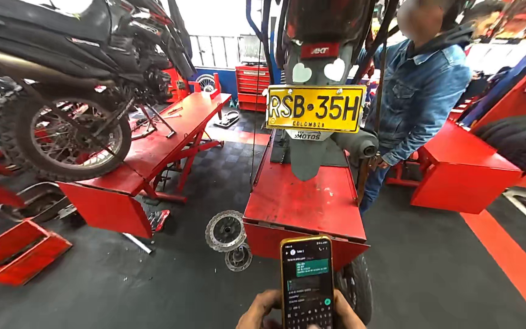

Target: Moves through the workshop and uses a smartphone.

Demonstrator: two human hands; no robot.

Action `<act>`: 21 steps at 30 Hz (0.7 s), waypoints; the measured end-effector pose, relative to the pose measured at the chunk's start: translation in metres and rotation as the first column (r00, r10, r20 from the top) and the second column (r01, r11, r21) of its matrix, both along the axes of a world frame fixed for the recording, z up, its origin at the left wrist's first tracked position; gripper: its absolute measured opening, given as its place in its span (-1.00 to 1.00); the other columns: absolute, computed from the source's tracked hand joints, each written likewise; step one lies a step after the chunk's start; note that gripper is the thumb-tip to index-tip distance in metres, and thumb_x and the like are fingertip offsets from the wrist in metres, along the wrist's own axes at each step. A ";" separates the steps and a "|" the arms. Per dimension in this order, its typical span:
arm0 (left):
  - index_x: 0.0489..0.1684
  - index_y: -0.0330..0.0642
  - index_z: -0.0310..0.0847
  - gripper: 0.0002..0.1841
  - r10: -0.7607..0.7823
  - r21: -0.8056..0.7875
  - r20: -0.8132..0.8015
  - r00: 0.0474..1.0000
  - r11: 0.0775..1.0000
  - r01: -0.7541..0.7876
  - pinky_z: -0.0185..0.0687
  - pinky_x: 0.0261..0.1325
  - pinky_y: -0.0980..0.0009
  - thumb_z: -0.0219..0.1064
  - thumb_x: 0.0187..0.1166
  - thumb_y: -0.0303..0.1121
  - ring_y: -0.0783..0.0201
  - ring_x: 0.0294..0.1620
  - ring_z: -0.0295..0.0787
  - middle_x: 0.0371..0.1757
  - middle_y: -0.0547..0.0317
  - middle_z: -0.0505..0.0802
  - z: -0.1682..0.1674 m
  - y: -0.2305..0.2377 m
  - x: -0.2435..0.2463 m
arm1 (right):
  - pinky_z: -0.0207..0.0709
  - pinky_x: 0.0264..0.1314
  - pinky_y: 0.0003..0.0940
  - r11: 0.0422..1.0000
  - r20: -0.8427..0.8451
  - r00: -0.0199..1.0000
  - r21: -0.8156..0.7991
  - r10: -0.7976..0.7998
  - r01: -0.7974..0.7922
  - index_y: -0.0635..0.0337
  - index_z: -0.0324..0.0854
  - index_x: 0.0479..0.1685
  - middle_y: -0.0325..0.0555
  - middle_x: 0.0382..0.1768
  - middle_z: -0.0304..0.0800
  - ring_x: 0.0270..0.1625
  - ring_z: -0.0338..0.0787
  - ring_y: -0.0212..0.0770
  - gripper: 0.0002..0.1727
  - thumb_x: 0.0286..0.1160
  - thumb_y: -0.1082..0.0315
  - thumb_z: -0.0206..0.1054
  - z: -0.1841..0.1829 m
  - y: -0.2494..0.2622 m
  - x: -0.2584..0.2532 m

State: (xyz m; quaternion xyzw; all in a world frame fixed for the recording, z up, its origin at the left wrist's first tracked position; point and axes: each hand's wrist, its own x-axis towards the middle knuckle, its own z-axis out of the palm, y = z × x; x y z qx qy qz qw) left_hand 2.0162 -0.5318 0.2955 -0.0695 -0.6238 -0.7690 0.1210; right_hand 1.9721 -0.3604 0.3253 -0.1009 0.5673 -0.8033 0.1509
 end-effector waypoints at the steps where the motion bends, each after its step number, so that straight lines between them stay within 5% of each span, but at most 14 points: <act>1: 0.49 -0.36 0.41 -0.42 0.000 -0.008 0.001 1.000 1.000 0.000 0.81 0.17 0.09 0.43 0.52 -0.30 0.13 0.26 0.77 0.35 -0.05 0.73 0.002 0.000 0.001 | 0.84 -0.26 -0.18 1.000 0.008 1.000 0.019 -0.003 0.003 0.33 0.37 0.25 -0.01 -0.03 0.84 -0.14 0.90 -0.14 -0.58 0.40 0.61 0.31 0.003 0.000 0.002; 13: 0.52 -0.36 0.38 -0.43 -0.038 -0.007 -0.039 0.998 0.999 0.038 0.82 0.16 0.04 0.42 0.53 -0.36 0.02 0.30 0.76 0.39 -0.12 0.69 0.002 -0.003 0.004 | 0.82 -0.41 -0.23 0.999 0.064 0.998 0.044 -0.005 0.002 0.35 0.36 0.27 0.06 -0.04 0.84 -0.24 0.90 -0.10 -0.56 0.38 0.66 0.29 0.009 -0.002 0.006; 21: 0.49 -0.23 0.46 -0.46 -0.034 -0.006 -0.035 0.999 0.999 0.034 0.83 0.12 0.11 0.46 0.52 -0.31 0.12 0.27 0.77 0.38 0.01 0.71 -0.001 -0.002 0.000 | 0.84 -0.28 -0.20 0.998 0.056 0.998 0.054 -0.016 0.013 0.34 0.36 0.23 0.02 -0.06 0.85 -0.19 0.90 -0.13 -0.60 0.40 0.66 0.27 0.008 -0.002 0.003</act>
